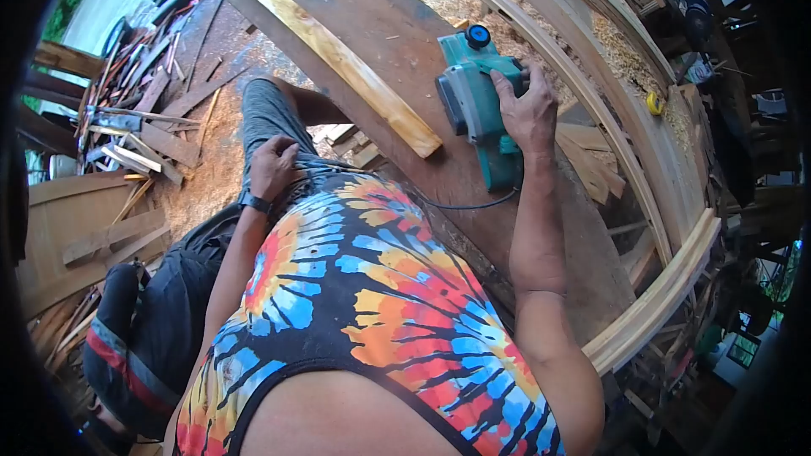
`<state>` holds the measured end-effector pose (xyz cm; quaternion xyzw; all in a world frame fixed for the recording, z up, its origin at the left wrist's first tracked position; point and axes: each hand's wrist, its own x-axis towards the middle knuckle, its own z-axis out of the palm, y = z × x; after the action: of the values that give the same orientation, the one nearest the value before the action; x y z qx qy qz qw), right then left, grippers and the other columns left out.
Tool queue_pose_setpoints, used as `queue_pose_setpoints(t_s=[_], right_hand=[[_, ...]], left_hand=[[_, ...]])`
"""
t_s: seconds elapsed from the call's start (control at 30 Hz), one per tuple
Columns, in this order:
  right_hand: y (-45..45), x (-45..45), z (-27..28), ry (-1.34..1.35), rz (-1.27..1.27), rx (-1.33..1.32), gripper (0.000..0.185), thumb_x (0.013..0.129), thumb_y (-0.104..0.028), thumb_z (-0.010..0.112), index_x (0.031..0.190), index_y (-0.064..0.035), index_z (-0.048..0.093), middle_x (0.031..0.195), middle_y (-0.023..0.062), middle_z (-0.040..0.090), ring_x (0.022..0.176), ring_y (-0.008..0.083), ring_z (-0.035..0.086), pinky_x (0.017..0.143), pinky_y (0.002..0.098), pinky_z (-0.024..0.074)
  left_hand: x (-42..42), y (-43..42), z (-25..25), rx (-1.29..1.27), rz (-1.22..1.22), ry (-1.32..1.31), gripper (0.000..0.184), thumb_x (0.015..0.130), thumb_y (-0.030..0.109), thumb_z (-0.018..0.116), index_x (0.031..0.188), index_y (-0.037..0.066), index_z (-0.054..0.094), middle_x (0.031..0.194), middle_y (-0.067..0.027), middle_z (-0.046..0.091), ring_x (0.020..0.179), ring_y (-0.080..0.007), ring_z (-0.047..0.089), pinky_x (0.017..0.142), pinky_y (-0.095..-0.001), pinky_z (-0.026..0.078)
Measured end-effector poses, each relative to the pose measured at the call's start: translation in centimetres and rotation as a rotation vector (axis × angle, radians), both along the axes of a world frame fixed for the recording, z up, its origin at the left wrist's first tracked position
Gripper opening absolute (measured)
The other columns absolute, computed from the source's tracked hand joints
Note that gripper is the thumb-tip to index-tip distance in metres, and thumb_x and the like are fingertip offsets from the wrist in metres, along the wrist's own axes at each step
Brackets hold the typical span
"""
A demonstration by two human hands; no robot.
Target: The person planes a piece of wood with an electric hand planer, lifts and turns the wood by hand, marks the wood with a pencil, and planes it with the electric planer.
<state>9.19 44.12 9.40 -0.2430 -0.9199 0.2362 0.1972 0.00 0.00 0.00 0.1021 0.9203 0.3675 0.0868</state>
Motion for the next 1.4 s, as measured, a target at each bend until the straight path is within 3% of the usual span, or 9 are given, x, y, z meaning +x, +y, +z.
queue_pose_setpoints(t_s=[0.07,0.2,0.3,0.8,0.9,1.0,1.07,1.13,1.4], right_hand=[[-1.0,0.8,0.3,-0.151,0.039,-0.329,0.06,0.088,-0.048,0.074,0.124,-0.0033,0.058,0.092,0.015,0.071,0.08,0.0304,0.071,0.075,0.0419,0.0568],[2.8,0.3,-1.0,-0.2,0.145,-0.99,0.053,0.089,-0.043,0.075,0.12,-0.004,0.058,0.077,0.0065,0.064,0.057,0.0123,0.063,0.054,0.0255,0.0511],[3.8,1.1,-1.1,-0.168,0.321,-1.264,0.052,0.089,-0.041,0.075,0.122,-0.0042,0.057,0.074,0.0056,0.063,0.057,0.0137,0.063,0.054,0.0252,0.0508],[1.5,0.7,-0.9,-0.14,0.22,-1.196,0.048,0.091,-0.04,0.074,0.123,-0.0073,0.058,0.069,-0.0009,0.051,0.052,0.009,0.049,0.048,0.0241,0.0413],[-1.1,0.3,0.0,-0.15,0.132,-1.159,0.056,0.093,-0.046,0.069,0.128,-0.0039,0.055,0.07,0.0006,0.05,0.053,0.01,0.05,0.048,0.0257,0.041],[-3.3,0.0,2.3,-0.168,-0.004,-1.146,0.054,0.095,-0.045,0.068,0.128,-0.0043,0.055,0.069,0.0008,0.05,0.052,0.0103,0.05,0.046,0.0267,0.0412],[-4.4,-0.4,3.8,-0.195,-0.042,-1.13,0.051,0.097,-0.044,0.065,0.129,-0.0047,0.054,0.07,0.0007,0.05,0.052,0.0104,0.05,0.045,0.0273,0.0416],[-5.9,-0.5,6.0,-0.182,-0.045,-1.216,0.048,0.101,-0.044,0.058,0.13,-0.0057,0.052,0.07,0.0004,0.049,0.051,0.0101,0.049,0.045,0.0273,0.0415],[-10.6,-3.6,6.5,0.114,-0.068,-1.545,0.045,0.104,-0.041,0.051,0.131,-0.0058,0.049,0.075,0.001,0.05,0.058,0.0117,0.05,0.056,0.0305,0.0461]], left_hand=[[0.5,-1.0,1.8,-0.032,0.028,-0.005,0.024,0.088,0.025,0.068,0.099,0.004,0.074,0.091,-0.0156,0.074,0.084,-0.0289,0.072,0.078,-0.0363,0.055],[-0.5,2.4,2.0,-0.014,-0.026,-0.175,0.026,0.087,0.026,0.068,0.099,0.003,0.073,0.093,-0.016,0.074,0.085,-0.0296,0.072,0.078,-0.0367,0.055],[-1.1,3.8,1.9,0.068,-0.179,-0.26,0.03,0.088,0.027,0.068,0.102,0.0,0.073,0.093,-0.0187,0.073,0.086,-0.0323,0.071,0.079,-0.0381,0.055],[2.0,6.0,-2.6,-0.174,-0.501,-0.322,0.031,0.088,0.03,0.067,0.099,0.001,0.073,0.095,-0.0203,0.072,0.089,-0.0351,0.071,0.08,-0.0417,0.055],[2.9,8.4,-0.9,-0.169,-0.661,-0.484,0.045,0.087,0.04,0.069,0.114,0.005,0.069,0.103,-0.0172,0.074,0.095,-0.0339,0.071,0.082,-0.041,0.054],[4.3,11.3,-0.2,-0.336,-0.845,-0.559,0.072,0.084,0.053,0.069,0.139,0.01,0.053,0.125,-0.0185,0.067,0.117,-0.0362,0.063,0.095,-0.0624,0.039],[5.9,12.3,-1.0,-0.332,-0.918,-0.569,0.085,0.08,0.057,0.071,0.147,0.012,0.044,0.128,-0.0206,0.065,0.118,-0.0375,0.062,0.095,-0.0641,0.037],[8.7,13.2,-7.4,-0.379,-1.086,-0.573,0.095,0.077,0.057,0.074,0.15,0.009,0.038,0.12,-0.0256,0.066,0.112,-0.041,0.064,0.094,-0.0541,0.044],[8.0,12.3,-6.7,0.064,-1.084,-0.486,0.089,0.081,0.058,0.071,0.155,0.024,0.033,0.125,-0.0234,0.06,0.107,-0.0398,0.064,0.083,-0.0496,0.046]])
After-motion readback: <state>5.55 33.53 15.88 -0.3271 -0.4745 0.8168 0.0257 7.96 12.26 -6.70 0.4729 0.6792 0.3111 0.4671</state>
